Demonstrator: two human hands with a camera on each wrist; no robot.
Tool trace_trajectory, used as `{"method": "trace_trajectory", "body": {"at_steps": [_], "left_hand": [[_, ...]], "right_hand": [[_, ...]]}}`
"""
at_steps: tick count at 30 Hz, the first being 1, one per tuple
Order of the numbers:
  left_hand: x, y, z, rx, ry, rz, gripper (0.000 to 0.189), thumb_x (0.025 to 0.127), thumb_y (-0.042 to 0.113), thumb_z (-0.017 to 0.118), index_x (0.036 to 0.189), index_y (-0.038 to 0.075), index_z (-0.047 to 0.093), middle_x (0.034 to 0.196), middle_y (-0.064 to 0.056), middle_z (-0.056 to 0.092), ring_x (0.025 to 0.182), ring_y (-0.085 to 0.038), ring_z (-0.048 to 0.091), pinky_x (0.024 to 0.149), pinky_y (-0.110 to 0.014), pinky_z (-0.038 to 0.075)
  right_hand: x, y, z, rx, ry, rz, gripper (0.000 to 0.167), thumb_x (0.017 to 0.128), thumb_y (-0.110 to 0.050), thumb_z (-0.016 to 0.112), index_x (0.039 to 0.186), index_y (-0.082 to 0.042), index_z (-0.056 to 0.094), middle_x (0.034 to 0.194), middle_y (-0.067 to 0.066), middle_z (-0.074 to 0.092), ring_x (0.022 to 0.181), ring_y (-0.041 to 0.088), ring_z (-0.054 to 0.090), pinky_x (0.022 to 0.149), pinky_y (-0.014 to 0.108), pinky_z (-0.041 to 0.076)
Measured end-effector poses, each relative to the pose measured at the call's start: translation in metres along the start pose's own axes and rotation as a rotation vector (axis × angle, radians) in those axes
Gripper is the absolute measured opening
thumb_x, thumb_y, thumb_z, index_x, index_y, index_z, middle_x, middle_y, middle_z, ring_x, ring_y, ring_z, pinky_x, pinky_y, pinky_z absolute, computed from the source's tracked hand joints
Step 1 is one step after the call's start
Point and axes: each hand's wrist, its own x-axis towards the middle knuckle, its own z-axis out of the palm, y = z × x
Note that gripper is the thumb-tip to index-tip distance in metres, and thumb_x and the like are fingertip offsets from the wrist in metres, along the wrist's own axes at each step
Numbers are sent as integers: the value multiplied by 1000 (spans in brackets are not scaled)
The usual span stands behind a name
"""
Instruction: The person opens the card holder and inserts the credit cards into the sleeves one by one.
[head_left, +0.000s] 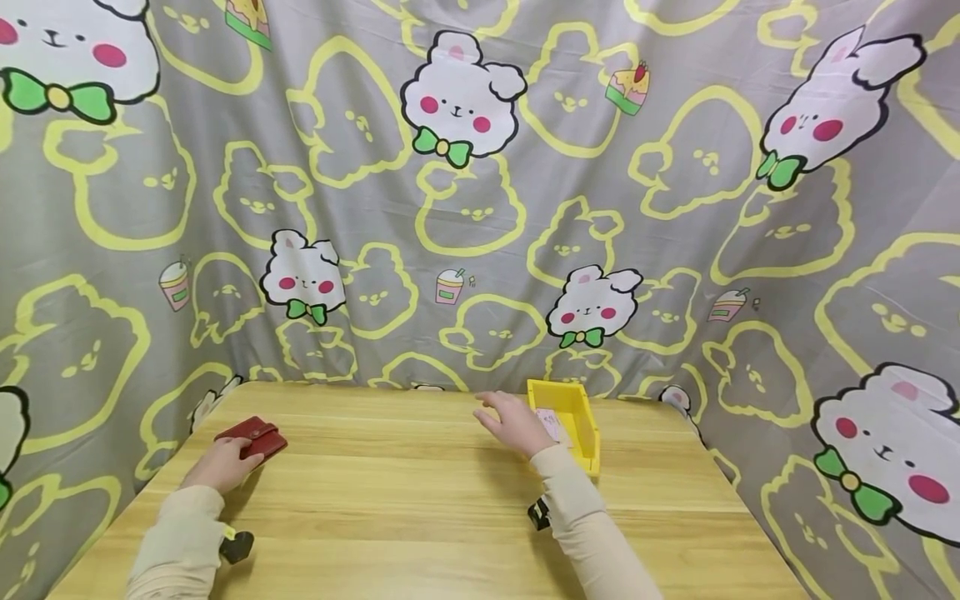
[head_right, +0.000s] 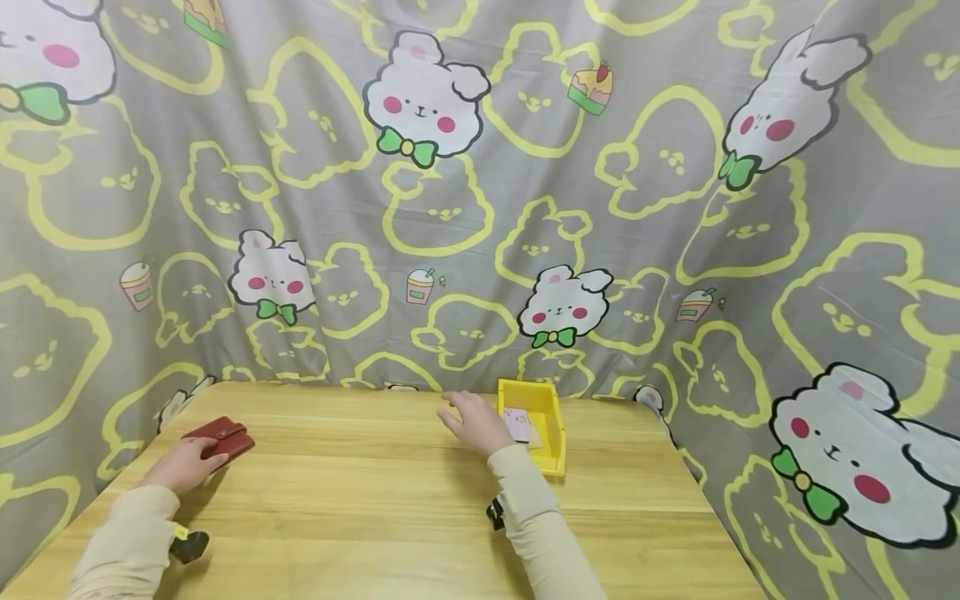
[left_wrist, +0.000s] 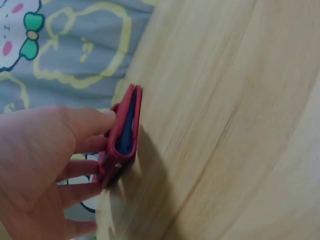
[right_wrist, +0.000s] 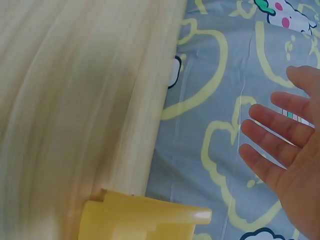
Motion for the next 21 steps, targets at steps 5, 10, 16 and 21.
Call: {"method": "trace_trajectory", "body": {"at_steps": [5,10,16,21], "left_hand": [[1,7,0,19,-12,-13,55,92,30,58,119,-18,52,111,-42,51,101,-54,55,83,-58,47],[2,21,5,30,-18,14,51,90,30,60,115,-14,56,101,-33,57,91,-45,60,78,-56,48],[2,46,17,31,-10,67,48,88,30,65,116,-10,59,107,-32,58,95,-46,62,81,-58,49],[-1,72,24,0,-19,94,48,87,28,67,118,-8,60,113,-31,58,92,-39,63,78,-53,51]], "right_hand": [[-1,-4,4,11,-5,-9,37,99,-32,55,127,-9,62,123,9,67,108,26,65,93,42,52],[-4,-4,7,10,-19,-22,34,99,-29,56,125,-8,62,123,10,67,109,26,66,93,41,53],[-9,-8,14,40,-35,0,33,98,-27,57,124,-7,62,123,12,67,108,27,66,91,42,53],[-13,-12,26,39,-53,19,35,98,-29,57,124,-6,63,122,11,67,107,25,66,91,41,53]]}}
